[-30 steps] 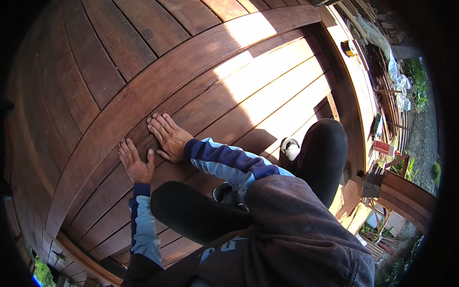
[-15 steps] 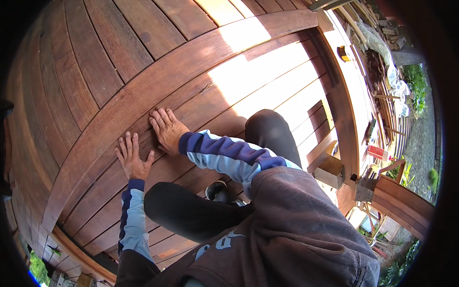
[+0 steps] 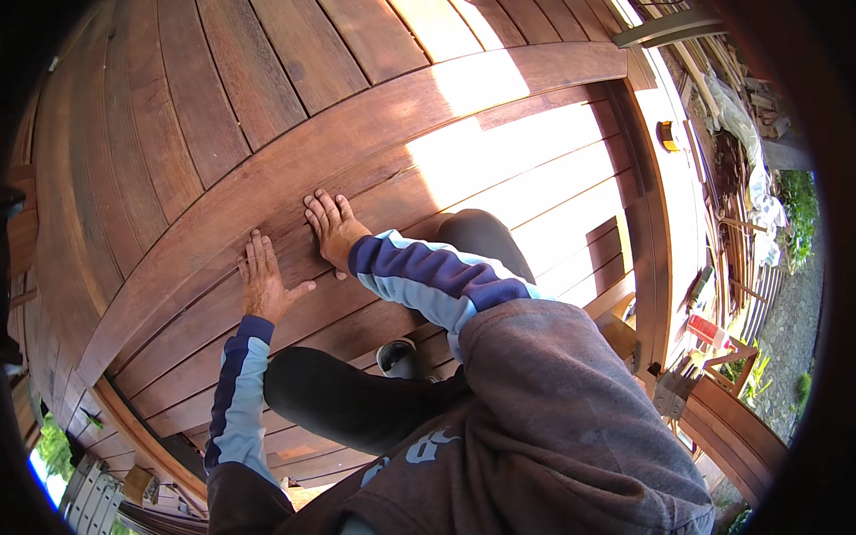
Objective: The person kneels on a wooden deck and installs a new plank. They apply glue from a bottle along the edge of an existing plank, then place the new plank into position and press it down to secure it.
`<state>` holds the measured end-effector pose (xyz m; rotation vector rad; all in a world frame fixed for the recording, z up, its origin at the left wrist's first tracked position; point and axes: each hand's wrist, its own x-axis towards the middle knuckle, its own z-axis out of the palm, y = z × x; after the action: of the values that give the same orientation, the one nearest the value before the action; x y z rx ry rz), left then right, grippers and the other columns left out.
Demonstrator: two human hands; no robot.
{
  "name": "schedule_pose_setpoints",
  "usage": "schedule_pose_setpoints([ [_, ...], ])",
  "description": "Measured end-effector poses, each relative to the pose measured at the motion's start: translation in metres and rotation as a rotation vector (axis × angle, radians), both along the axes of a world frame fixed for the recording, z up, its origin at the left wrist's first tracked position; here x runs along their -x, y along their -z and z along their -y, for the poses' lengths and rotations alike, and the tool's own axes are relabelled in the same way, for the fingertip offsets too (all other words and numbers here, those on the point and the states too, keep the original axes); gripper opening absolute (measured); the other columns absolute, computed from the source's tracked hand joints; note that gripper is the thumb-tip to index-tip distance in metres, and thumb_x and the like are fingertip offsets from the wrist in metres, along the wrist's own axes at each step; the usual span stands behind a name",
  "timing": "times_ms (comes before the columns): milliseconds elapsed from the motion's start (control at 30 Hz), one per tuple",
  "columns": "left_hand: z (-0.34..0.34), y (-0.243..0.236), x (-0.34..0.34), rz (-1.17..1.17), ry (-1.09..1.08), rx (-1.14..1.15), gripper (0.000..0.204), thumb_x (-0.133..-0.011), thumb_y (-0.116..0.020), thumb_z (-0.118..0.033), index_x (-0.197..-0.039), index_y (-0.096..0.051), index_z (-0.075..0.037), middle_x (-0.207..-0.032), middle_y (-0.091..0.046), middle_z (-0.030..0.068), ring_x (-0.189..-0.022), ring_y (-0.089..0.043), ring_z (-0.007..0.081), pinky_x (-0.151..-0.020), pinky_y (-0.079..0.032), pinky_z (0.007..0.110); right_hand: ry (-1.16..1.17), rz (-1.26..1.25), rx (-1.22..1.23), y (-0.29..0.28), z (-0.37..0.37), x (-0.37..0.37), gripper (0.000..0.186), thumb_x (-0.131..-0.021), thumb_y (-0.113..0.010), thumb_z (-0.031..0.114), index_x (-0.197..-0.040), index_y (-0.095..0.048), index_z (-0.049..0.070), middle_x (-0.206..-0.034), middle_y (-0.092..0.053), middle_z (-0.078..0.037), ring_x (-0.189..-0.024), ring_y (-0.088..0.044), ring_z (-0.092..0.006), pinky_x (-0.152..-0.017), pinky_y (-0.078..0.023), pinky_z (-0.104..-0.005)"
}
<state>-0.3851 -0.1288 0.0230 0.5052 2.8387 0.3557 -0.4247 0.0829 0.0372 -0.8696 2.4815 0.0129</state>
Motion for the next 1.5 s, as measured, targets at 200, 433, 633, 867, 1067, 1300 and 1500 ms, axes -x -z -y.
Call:
schedule_pose_setpoints([
  [200, -0.035, -0.017, 0.018, 0.282, 0.029, 0.262, 0.126, -0.058, -0.081, -0.053, -0.151, -0.01, -0.006, -0.155, -0.009, 0.0212, -0.141, -0.012, 0.0461, -0.111, -0.019, 0.06, -0.005, 0.026, 0.031, 0.006, -0.001, 0.001, 0.116, -0.063, -0.078, 0.05, -0.145, -0.02, -0.01, -0.155, -0.006, -0.028, -0.142, -0.005, -0.0484, -0.112, -0.015, -0.06],
  [433, -0.055, -0.017, 0.021, 0.297, 0.008, 0.291, 0.133, -0.051, -0.086, -0.049, -0.149, -0.01, 0.002, -0.156, -0.01, 0.0213, -0.144, -0.009, 0.0411, -0.112, -0.022, 0.057, -0.018, -0.039, 0.043, 0.005, -0.002, 0.0, 0.113, -0.063, -0.076, 0.051, -0.143, -0.026, -0.011, -0.154, -0.015, -0.027, -0.142, -0.011, -0.0472, -0.112, -0.019, -0.0584],
  [633, -0.059, -0.004, 0.019, 0.285, -0.016, 0.327, 0.136, -0.05, -0.088, -0.046, -0.146, -0.009, 0.007, -0.155, -0.009, 0.0251, -0.145, -0.008, 0.0395, -0.113, -0.021, 0.056, 0.069, -0.053, 0.002, -0.005, -0.039, 0.013, 0.095, -0.073, -0.07, 0.032, -0.145, -0.024, -0.008, -0.156, -0.014, -0.022, -0.144, -0.012, -0.0419, -0.114, -0.018, -0.0542],
  [867, -0.065, -0.015, 0.023, 0.272, 0.027, 0.335, 0.136, -0.049, -0.087, -0.047, -0.148, -0.009, 0.004, -0.153, -0.009, 0.0294, -0.142, -0.016, 0.045, -0.113, -0.022, 0.055, 0.027, -0.018, -0.012, 0.0, -0.042, 0.011, 0.085, -0.081, -0.063, 0.029, -0.146, -0.023, -0.008, -0.156, -0.013, -0.023, -0.144, -0.012, -0.0416, -0.113, -0.019, -0.0563],
  [1067, -0.075, -0.025, 0.027, 0.316, 0.026, 0.358, 0.133, -0.05, -0.088, -0.045, -0.149, -0.01, -0.001, -0.153, -0.011, 0.0299, -0.14, -0.016, 0.0483, -0.112, -0.023, 0.056, 0.032, -0.035, -0.01, 0.002, -0.041, 0.01, 0.071, -0.087, -0.054, 0.022, -0.145, -0.026, -0.008, -0.156, -0.014, -0.023, -0.143, -0.013, -0.0427, -0.112, -0.018, -0.0577],
  [1300, -0.069, -0.013, 0.02, 0.25, 0.063, 0.264, 0.13, -0.051, -0.088, -0.041, -0.147, -0.013, 0.004, -0.153, -0.01, 0.0296, -0.143, -0.013, 0.0441, -0.115, -0.018, 0.052, 0.0, -0.019, -0.057, -0.003, -0.041, 0.01, 0.077, -0.084, -0.059, 0.023, -0.145, -0.024, -0.008, -0.156, -0.012, -0.023, -0.143, -0.01, -0.0442, -0.112, -0.02, -0.0575],
  [1500, -0.068, -0.009, 0.019, 0.278, 0.053, 0.289, 0.127, -0.054, -0.088, -0.04, -0.147, -0.013, 0.005, -0.153, -0.01, 0.03, -0.143, -0.012, 0.0436, -0.117, -0.017, 0.049, -0.03, 0.02, -0.083, -0.007, -0.041, 0.012, 0.085, -0.08, -0.065, 0.026, -0.146, -0.024, -0.008, -0.157, -0.01, -0.023, -0.144, -0.009, -0.0443, -0.113, -0.019, -0.0569],
])
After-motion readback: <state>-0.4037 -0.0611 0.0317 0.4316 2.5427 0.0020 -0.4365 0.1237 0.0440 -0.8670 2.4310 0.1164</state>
